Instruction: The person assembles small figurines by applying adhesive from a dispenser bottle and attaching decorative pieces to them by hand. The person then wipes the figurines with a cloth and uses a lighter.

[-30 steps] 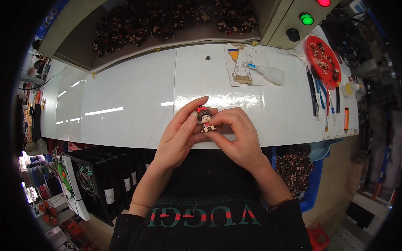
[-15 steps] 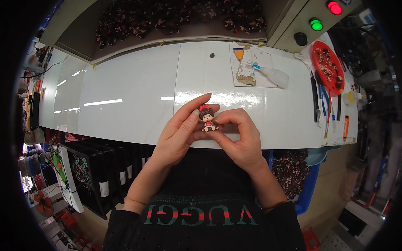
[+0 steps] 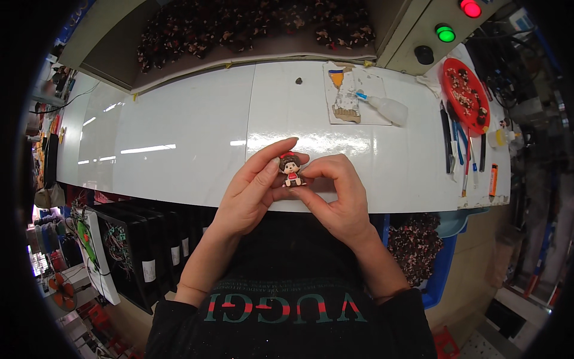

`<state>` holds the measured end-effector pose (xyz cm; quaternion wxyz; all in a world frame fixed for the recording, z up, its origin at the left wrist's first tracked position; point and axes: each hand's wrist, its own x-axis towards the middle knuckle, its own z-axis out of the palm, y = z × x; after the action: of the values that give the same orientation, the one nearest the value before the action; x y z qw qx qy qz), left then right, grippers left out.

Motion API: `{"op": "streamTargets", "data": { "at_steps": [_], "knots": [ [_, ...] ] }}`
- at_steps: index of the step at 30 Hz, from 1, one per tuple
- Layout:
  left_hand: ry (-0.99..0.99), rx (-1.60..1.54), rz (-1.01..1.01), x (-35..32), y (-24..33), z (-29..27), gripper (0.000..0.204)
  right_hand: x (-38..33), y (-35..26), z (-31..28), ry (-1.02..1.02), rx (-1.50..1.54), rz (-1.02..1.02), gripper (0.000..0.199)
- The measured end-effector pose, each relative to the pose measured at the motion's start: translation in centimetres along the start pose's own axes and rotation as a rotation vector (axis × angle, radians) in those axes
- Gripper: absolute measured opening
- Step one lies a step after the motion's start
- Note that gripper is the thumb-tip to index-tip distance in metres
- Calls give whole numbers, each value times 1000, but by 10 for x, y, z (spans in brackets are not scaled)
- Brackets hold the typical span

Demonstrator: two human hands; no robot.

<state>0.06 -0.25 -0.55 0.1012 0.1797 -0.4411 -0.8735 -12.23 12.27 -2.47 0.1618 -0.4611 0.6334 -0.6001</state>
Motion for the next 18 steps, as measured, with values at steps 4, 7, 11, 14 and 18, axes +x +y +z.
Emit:
{"op": "streamTargets", "data": {
  "at_steps": [4,7,11,14,18],
  "knots": [
    [-1,-9,-21,0,1,3,42,1,-4,-4,-2,-22,-3,30],
    [4,-19,-22,0,2,5,42,1,-3,-5,-15,-42,-32,29],
    [32,-4,-16,-1,2,7,41,3,-5,-6,-30,-53,-59,28],
    [59,-11,-29,0,3,7,39,3,-5,-8,-45,-69,-52,28],
    [72,-10,-30,2,4,9,37,4,-5,-9,-53,-75,-49,28]
  ]
}}
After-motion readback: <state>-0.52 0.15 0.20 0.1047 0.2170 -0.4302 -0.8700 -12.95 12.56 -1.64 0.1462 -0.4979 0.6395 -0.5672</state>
